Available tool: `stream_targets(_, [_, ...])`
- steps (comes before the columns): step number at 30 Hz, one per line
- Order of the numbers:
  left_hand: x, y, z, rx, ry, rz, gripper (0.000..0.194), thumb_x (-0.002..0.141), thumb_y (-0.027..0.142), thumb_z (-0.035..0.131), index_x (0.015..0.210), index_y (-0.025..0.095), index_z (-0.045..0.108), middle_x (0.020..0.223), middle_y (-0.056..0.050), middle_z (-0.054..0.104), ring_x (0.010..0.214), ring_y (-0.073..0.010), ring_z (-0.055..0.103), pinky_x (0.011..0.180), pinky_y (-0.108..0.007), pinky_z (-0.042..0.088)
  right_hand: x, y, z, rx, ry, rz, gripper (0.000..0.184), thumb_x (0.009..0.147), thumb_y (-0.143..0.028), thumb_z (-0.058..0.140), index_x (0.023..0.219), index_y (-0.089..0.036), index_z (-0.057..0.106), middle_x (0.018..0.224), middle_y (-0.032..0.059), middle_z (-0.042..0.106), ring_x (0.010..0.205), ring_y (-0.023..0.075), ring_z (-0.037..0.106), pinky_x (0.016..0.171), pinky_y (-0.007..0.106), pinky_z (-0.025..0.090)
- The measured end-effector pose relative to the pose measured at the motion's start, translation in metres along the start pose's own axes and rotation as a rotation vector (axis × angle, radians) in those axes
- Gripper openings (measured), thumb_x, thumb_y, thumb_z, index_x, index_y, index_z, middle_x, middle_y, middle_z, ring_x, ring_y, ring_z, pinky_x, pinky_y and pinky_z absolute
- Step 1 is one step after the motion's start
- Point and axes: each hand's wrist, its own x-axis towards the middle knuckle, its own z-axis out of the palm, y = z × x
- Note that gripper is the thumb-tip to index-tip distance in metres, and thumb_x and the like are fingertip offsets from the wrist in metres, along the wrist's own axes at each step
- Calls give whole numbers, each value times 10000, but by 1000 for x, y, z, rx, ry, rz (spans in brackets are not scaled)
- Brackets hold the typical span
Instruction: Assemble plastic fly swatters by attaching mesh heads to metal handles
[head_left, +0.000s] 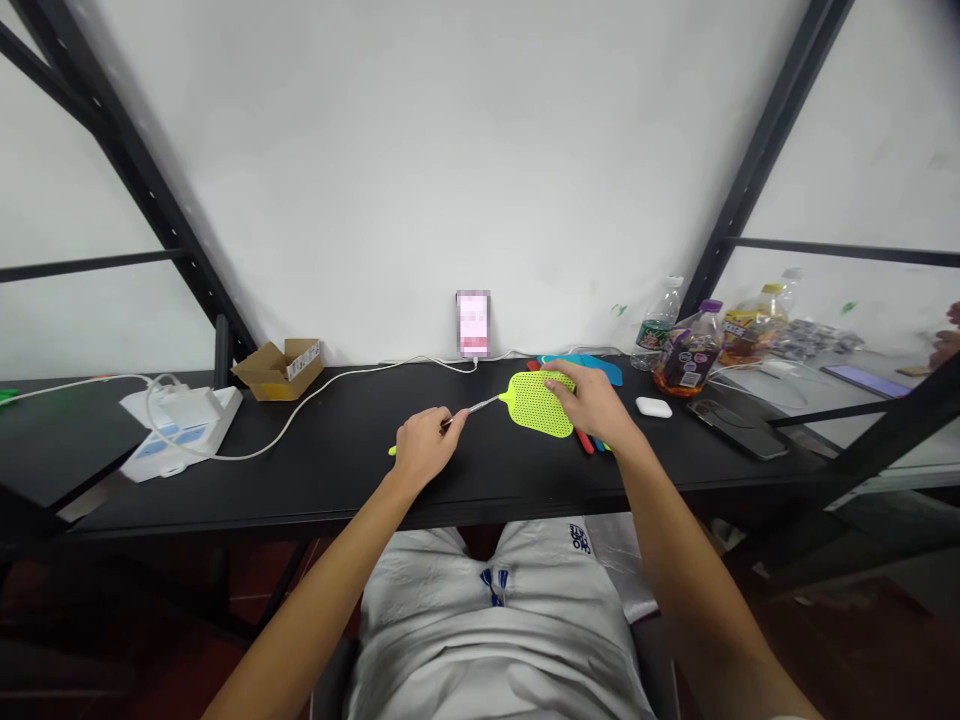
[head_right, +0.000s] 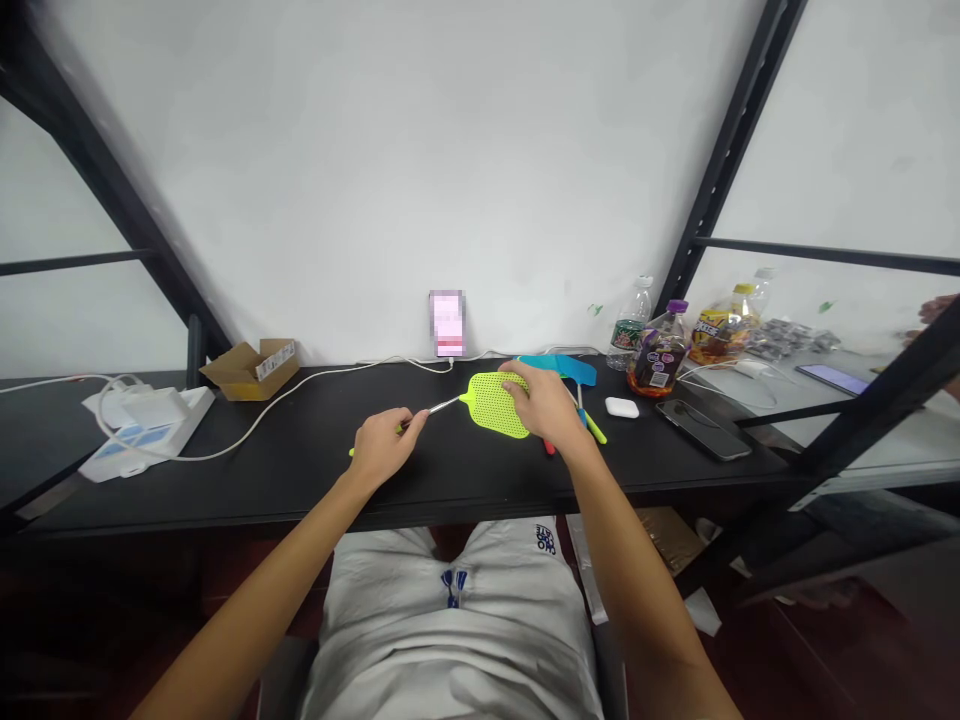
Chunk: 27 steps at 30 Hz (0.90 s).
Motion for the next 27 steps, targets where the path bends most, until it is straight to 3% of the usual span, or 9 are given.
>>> stream_targets(4, [0, -2, -2, -3, 9, 38, 492, 943, 542, 433, 618, 197, 566, 662, -23, 614, 633, -159, 535, 558, -276, 216, 1, 2, -1, 10, 0, -5, 277, 912, -302, 507, 1122, -219, 669, 894, 57, 714, 706, 218, 591, 700, 324, 408])
stream_targets(11, [-1, -4, -2, -97, -31, 230, 422, 944, 500, 480, 682, 196, 612, 690, -7, 621, 652, -139, 541, 593, -272, 269, 3, 11, -1, 63, 72, 103, 262, 863, -352, 566, 1069, -203, 632, 925, 72, 684, 824, 251, 601, 738, 342, 416])
stream_targets(23, [-3, -5, -1, -91, -21, 270, 404, 958, 469, 469, 698, 195, 612, 710, -17, 638, 659, -144, 551, 619, -266, 318, 4, -7, 16, 191, 113, 159, 266, 848, -405, 576, 1027, -214, 619, 926, 68, 667, 789, 241, 584, 722, 349, 424])
stream_targets(27, [-3, -1, 0, -133, 3, 247, 399, 961, 464, 459, 705, 193, 604, 703, -14, 619, 656, -143, 542, 626, -266, 330, 7, -2, 12, 483, 147, 279, 395, 840, -549, 562, 1034, -211, 626, 854, 60, 677, 733, 230, 606, 650, 337, 455])
